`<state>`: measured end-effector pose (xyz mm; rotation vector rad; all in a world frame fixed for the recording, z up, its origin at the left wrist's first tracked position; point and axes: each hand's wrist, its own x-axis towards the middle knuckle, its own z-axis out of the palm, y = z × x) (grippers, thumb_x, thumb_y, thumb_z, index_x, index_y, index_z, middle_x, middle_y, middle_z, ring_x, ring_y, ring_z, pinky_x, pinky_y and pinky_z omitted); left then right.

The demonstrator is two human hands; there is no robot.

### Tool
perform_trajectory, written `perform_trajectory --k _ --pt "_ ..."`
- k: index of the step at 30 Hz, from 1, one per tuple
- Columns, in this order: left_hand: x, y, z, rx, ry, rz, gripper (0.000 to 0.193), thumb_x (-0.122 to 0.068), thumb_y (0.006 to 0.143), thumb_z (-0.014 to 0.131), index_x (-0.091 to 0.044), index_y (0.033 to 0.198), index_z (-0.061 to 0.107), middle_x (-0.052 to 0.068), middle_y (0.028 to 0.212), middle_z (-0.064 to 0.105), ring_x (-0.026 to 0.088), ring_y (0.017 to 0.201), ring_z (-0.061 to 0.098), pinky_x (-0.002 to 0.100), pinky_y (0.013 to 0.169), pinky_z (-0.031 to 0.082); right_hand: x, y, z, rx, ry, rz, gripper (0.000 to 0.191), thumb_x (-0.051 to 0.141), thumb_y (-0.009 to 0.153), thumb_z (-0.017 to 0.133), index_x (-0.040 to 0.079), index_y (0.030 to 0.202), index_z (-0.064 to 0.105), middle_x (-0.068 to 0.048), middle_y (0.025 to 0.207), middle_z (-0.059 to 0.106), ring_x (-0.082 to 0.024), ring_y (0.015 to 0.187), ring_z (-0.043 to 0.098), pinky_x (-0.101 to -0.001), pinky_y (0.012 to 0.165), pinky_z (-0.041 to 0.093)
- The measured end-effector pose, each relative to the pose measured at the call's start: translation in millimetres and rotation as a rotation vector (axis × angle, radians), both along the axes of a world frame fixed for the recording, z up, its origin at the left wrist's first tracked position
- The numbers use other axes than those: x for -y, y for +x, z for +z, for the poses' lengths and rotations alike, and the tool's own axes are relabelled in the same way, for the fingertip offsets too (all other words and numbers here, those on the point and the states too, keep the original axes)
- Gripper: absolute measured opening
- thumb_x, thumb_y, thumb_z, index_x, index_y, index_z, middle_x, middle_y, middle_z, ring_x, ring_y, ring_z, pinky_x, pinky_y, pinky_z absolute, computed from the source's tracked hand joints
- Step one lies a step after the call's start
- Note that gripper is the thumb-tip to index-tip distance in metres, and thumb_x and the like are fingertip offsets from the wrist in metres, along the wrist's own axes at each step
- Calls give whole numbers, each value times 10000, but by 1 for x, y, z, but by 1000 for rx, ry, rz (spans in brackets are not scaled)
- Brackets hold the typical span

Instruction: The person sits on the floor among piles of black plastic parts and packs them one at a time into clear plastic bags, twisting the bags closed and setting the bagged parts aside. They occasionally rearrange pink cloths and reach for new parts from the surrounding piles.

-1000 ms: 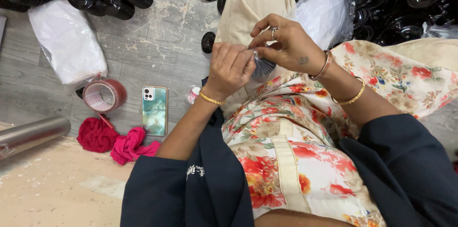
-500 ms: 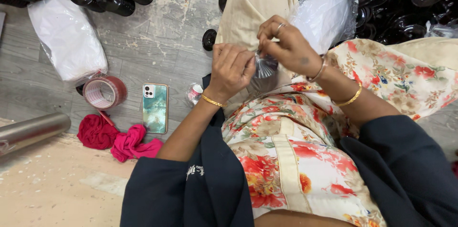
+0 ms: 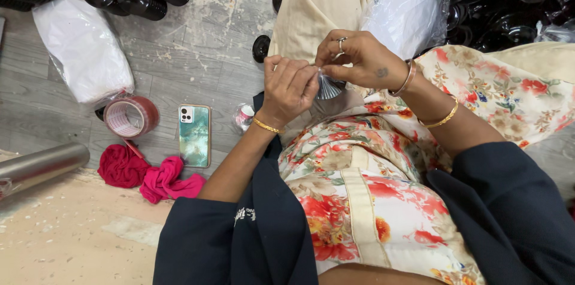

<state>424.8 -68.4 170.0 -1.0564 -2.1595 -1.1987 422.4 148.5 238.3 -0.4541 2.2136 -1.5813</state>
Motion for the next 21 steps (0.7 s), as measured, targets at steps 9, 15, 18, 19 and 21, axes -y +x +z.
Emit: perform_trajectory --k 9,15,18,19,21 --pt "9 -3 4 42 -34 -65 175 -41 854 767 -67 1005 681 53 1001 649 241 901 616 448 899 413 8 12 -8 -517 305 -119 134 5 820 677 40 911 584 -73 1069 647 -303 936 584 -391 844 509" --pt "20 -4 9 163 -18 -130 124 -43 864 745 -67 951 660 55 972 651 264 921 622 444 910 434 6 16 -15 -564 414 -156 155 17 780 691 63 884 587 -54 1037 648 -293 885 535 -388 830 481" --pt "29 -5 -6 359 99 -106 108 -40 891 738 -54 949 648 79 972 650 286 947 633 409 892 490 -3 17 -6 -503 398 -168 146 10 833 698 54 953 628 -64 1036 646 -277 889 547 -385 832 477" --pt "34 -6 -10 438 143 -84 102 -38 901 733 -49 954 646 89 973 649 291 956 638 394 884 512 -10 20 3 -475 371 -196 136 7 881 696 51 999 645 -65 1060 658 -261 889 555 -379 835 476" --pt "57 -16 -10 576 185 -40 55 -21 962 692 -21 995 648 121 1029 665 253 936 646 368 847 530 -21 27 27 -493 316 -223 132 7 961 699 39 1085 663 -79 1099 674 -225 929 594 -352 846 489"
